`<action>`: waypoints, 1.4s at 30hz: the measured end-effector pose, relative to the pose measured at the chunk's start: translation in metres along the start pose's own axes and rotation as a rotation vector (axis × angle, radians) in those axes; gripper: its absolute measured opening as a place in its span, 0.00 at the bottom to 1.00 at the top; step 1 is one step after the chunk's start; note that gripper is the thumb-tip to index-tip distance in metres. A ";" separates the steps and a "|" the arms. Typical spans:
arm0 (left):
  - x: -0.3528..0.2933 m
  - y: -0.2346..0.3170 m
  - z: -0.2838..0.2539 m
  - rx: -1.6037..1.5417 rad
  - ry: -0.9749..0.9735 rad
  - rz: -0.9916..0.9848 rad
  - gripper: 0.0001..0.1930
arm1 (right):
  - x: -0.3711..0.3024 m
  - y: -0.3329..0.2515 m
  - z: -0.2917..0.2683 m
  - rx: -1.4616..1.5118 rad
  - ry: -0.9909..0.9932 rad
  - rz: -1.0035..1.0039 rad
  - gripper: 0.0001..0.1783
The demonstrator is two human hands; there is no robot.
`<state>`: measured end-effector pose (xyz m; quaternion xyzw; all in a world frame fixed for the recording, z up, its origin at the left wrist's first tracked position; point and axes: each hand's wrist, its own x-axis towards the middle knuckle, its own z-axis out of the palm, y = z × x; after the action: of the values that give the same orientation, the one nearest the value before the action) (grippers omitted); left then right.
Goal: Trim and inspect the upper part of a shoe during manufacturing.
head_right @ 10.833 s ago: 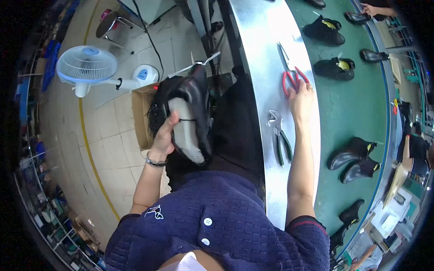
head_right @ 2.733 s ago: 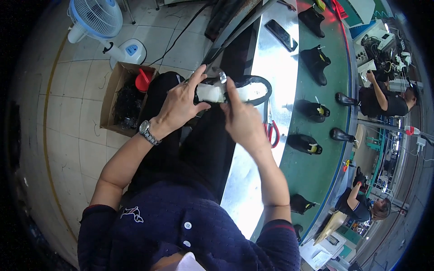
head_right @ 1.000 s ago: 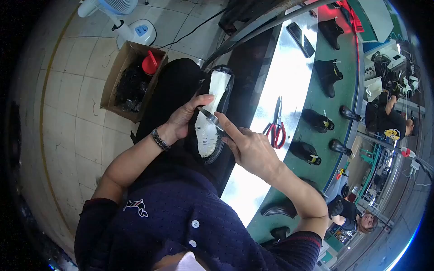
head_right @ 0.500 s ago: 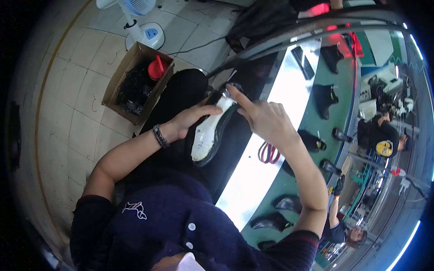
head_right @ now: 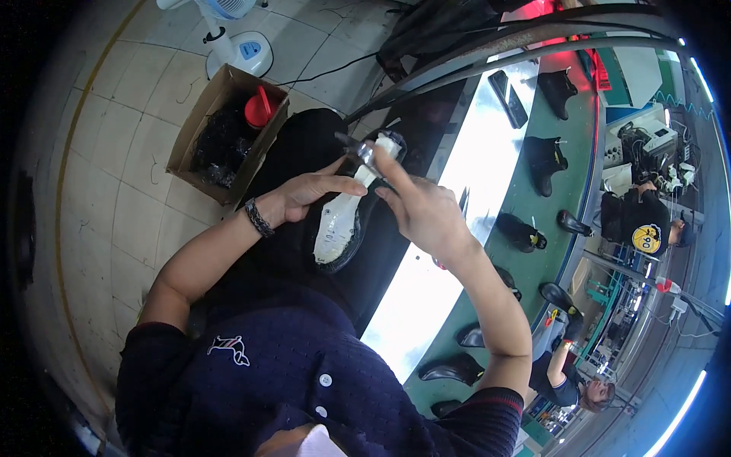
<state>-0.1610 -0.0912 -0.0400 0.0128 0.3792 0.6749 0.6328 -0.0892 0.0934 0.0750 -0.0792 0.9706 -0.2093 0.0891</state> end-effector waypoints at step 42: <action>-0.033 -0.064 0.010 -0.034 0.016 0.384 0.47 | -0.020 -0.041 0.008 0.122 -0.179 0.023 0.35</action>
<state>-0.0953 -0.1204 -0.0510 0.0687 0.3634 0.7897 0.4895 -0.0633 0.0573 0.0881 -0.0807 0.9450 -0.2591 0.1824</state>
